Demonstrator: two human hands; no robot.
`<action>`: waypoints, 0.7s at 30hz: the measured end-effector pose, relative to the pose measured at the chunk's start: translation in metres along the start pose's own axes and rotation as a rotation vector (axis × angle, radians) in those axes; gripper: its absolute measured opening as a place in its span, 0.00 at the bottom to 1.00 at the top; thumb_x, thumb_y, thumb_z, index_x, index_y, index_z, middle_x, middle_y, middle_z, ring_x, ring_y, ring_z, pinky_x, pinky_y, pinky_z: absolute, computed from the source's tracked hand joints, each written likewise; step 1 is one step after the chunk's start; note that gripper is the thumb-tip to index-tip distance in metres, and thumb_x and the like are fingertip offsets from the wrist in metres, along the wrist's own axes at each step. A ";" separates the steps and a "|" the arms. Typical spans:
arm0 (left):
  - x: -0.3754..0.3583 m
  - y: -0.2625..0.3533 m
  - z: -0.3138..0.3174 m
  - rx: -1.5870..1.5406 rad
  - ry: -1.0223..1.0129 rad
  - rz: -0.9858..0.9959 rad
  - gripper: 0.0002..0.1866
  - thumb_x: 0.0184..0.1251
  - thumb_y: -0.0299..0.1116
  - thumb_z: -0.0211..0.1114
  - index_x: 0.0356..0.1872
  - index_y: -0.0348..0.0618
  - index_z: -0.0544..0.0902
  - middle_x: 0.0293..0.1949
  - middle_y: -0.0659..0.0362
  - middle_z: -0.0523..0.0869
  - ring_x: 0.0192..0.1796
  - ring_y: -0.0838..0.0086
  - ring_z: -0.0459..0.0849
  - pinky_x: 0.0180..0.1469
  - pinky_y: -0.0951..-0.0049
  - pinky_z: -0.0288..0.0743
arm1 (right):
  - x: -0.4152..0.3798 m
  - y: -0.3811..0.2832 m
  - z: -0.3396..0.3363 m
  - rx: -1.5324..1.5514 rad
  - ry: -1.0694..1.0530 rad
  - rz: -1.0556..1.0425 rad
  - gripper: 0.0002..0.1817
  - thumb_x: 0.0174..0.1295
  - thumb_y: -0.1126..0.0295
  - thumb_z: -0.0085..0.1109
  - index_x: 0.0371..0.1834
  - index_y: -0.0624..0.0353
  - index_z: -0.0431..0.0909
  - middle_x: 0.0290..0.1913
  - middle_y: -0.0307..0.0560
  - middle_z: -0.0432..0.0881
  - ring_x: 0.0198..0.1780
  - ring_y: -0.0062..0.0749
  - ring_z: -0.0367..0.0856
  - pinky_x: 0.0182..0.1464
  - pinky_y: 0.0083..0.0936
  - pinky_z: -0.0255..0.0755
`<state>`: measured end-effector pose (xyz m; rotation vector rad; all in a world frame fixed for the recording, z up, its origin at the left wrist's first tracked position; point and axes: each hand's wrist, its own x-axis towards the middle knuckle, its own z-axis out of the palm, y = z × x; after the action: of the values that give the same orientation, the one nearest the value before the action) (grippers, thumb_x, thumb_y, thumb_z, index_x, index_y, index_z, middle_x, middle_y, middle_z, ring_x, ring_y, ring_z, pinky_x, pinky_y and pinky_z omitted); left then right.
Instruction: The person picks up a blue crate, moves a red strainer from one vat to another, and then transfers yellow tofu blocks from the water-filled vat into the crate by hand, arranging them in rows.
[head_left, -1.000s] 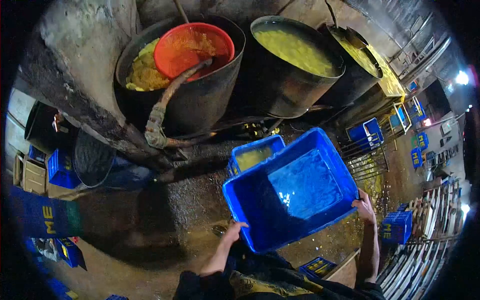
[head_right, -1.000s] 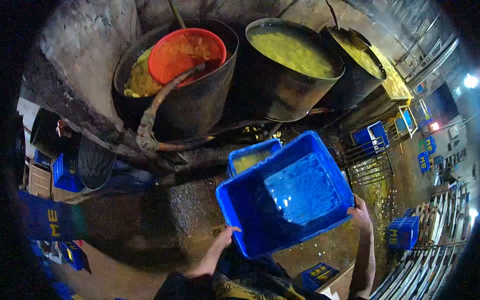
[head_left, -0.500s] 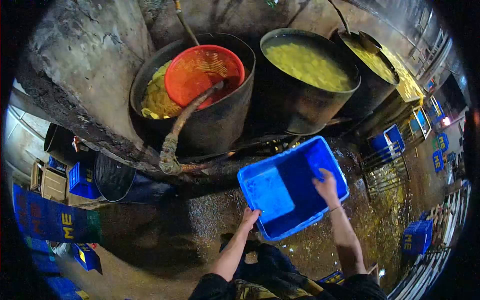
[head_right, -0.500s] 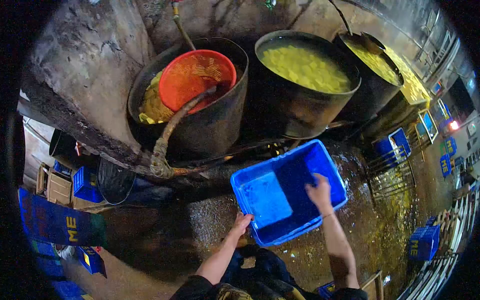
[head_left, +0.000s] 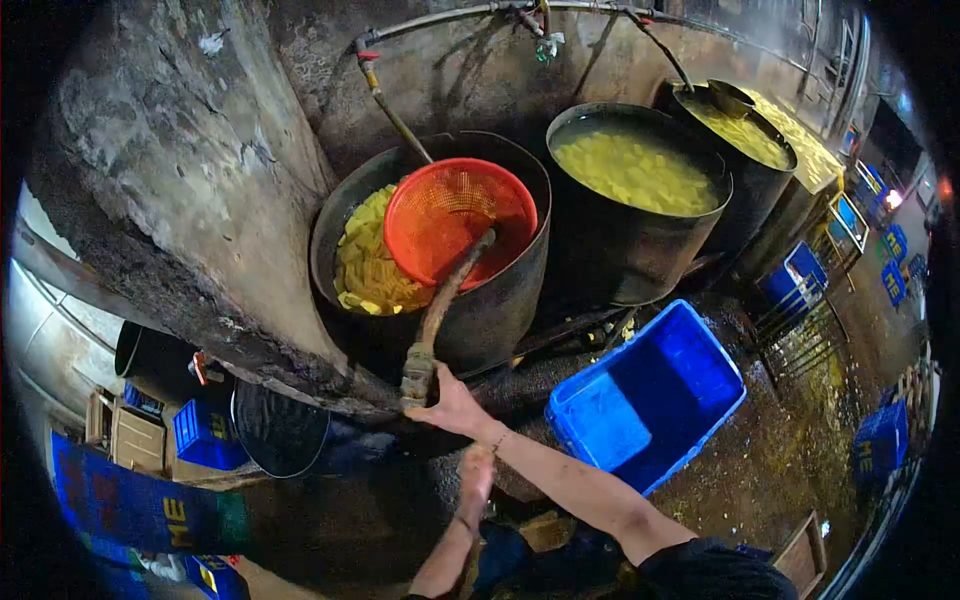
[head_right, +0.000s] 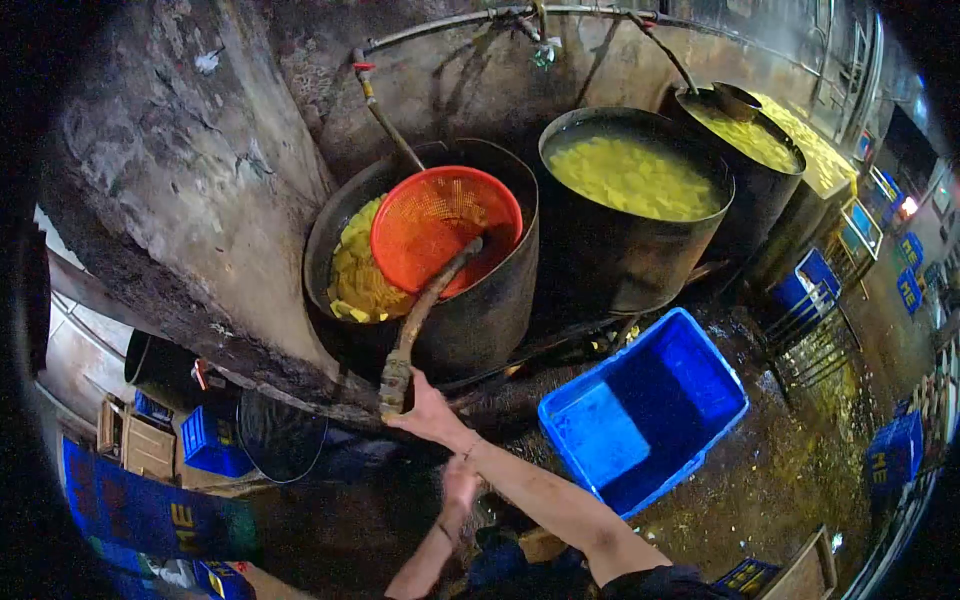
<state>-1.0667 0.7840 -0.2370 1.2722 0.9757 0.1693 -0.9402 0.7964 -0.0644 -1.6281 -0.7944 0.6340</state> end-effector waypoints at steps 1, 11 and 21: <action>0.041 -0.026 -0.030 -0.135 0.020 0.235 0.08 0.59 0.27 0.59 0.39 0.42 0.73 0.36 0.61 0.78 0.34 0.77 0.78 0.27 0.79 0.71 | -0.007 -0.003 0.000 0.043 0.035 0.030 0.53 0.40 0.56 0.71 0.65 0.67 0.48 0.56 0.60 0.70 0.57 0.46 0.70 0.60 0.32 0.63; 0.053 0.292 -0.052 -0.006 0.122 1.070 0.10 0.61 0.28 0.59 0.41 0.38 0.72 0.34 0.60 0.72 0.35 0.76 0.71 0.39 0.76 0.67 | -0.205 -0.104 -0.105 0.211 0.816 -0.100 0.41 0.39 0.62 0.68 0.59 0.68 0.64 0.29 0.44 0.77 0.24 0.24 0.74 0.28 0.22 0.73; 0.155 0.353 0.022 1.295 -0.356 1.238 0.22 0.45 0.21 0.61 0.47 0.47 0.78 0.46 0.56 0.80 0.54 0.61 0.73 0.63 0.54 0.55 | -0.203 -0.071 -0.108 -0.032 0.943 -0.075 0.29 0.38 0.67 0.61 0.48 0.66 0.72 0.30 0.38 0.76 0.25 0.19 0.71 0.26 0.20 0.66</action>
<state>-0.8186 0.9815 -0.0164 2.8542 -0.2992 0.2463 -0.9957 0.5790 0.0241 -1.6675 -0.1589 -0.2276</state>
